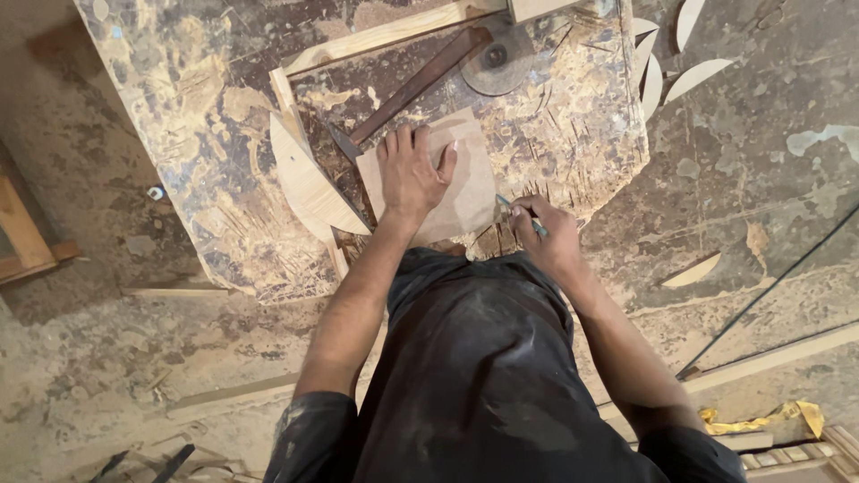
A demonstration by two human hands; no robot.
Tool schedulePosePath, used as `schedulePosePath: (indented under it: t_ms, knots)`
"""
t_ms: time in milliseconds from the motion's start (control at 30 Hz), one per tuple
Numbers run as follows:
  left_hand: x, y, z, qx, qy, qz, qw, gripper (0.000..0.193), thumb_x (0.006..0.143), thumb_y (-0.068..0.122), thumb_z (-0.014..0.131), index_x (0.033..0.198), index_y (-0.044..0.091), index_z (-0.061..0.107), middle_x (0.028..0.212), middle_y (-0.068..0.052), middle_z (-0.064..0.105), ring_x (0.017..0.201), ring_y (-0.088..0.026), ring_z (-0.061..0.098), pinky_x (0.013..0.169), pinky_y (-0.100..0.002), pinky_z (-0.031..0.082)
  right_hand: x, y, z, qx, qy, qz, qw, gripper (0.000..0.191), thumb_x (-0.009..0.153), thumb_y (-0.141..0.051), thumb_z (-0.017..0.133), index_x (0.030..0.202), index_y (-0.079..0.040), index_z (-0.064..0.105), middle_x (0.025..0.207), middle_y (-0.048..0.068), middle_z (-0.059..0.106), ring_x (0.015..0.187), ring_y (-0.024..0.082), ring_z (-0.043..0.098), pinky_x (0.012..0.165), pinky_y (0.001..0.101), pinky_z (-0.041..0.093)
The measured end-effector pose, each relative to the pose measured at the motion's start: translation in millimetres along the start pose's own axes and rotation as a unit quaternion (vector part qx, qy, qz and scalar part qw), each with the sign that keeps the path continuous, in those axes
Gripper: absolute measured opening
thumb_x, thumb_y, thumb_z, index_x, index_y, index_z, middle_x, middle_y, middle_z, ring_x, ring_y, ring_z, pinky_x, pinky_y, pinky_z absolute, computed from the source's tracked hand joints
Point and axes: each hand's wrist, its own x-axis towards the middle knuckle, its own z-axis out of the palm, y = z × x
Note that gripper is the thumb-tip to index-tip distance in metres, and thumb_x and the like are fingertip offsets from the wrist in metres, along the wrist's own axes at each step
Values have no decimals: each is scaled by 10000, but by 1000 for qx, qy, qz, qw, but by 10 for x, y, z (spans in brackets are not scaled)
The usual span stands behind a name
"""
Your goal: The person repeatedly picks up small rectangular wood pieces, aligns them on a workbench, and marks them with a pencil. The person stacks marked pieces and continues the process with additional pieces.
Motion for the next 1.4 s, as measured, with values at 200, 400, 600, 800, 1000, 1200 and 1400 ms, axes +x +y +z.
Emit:
schedulePosePath:
  t_ms: [200, 400, 600, 800, 1000, 1200, 1400]
  knots:
    - [0, -4, 12, -5, -22, -11, 1000, 547, 1014, 507, 540, 1215, 8, 634, 1094, -176, 539, 1063, -332, 513, 991, -524, 392, -46, -37, 0, -29, -11, -43, 999, 111, 1056, -91, 609, 1091, -8, 673, 794, 138, 710, 703, 220, 730, 597, 339, 546]
    - [-6, -9, -24, -14, -6, -9, 1000, 537, 1017, 508, 548, 1196, 12, 643, 1088, -172, 546, 1061, -336, 518, 983, -518, 397, -204, -118, 23, -49, -59, 71, 994, 133, 1006, -111, 634, 1031, -12, 720, 683, 138, 688, 547, 234, 671, 529, 353, 493]
    - [-3, -1, -41, 2, 7, -5, 1000, 527, 999, 501, 577, 1165, 6, 645, 1075, -181, 547, 1041, -340, 521, 959, -518, 403, -276, -162, 63, 8, -86, 70, 994, 134, 969, -118, 650, 1023, -12, 711, 743, 112, 731, 632, 205, 721, 593, 337, 547]
    - [-27, -22, -15, -14, 5, -6, 1000, 532, 1007, 503, 557, 1190, 11, 644, 1088, -175, 547, 1051, -338, 526, 972, -520, 406, -189, -1, 117, 0, -131, 50, 990, 146, 985, -91, 614, 1070, -16, 707, 791, 109, 757, 683, 166, 736, 612, 329, 566]
    - [-13, -49, 16, -5, -31, -12, 999, 569, 1025, 510, 522, 1214, -15, 635, 1089, -192, 542, 1024, -330, 523, 941, -520, 405, -55, 225, -37, -37, -164, 162, 972, 164, 999, -93, 603, 1086, -40, 731, 834, 70, 785, 588, 149, 670, 494, 311, 505]
    - [-63, -24, -26, -4, 27, -4, 1000, 529, 1008, 500, 553, 1199, 15, 645, 1122, -177, 559, 1077, -343, 528, 985, -513, 404, -70, 184, -35, -16, -152, 132, 979, 153, 997, -96, 608, 995, -17, 739, 789, 69, 758, 559, 153, 652, 475, 328, 500]
    - [-69, -4, -76, -22, 36, -6, 999, 524, 995, 493, 568, 1185, 13, 657, 1122, -180, 569, 1065, -343, 533, 963, -512, 403, -4, 156, 12, 72, -151, 85, 982, 134, 996, -71, 599, 1043, -7, 707, 796, 64, 743, 701, 122, 730, 603, 279, 562]
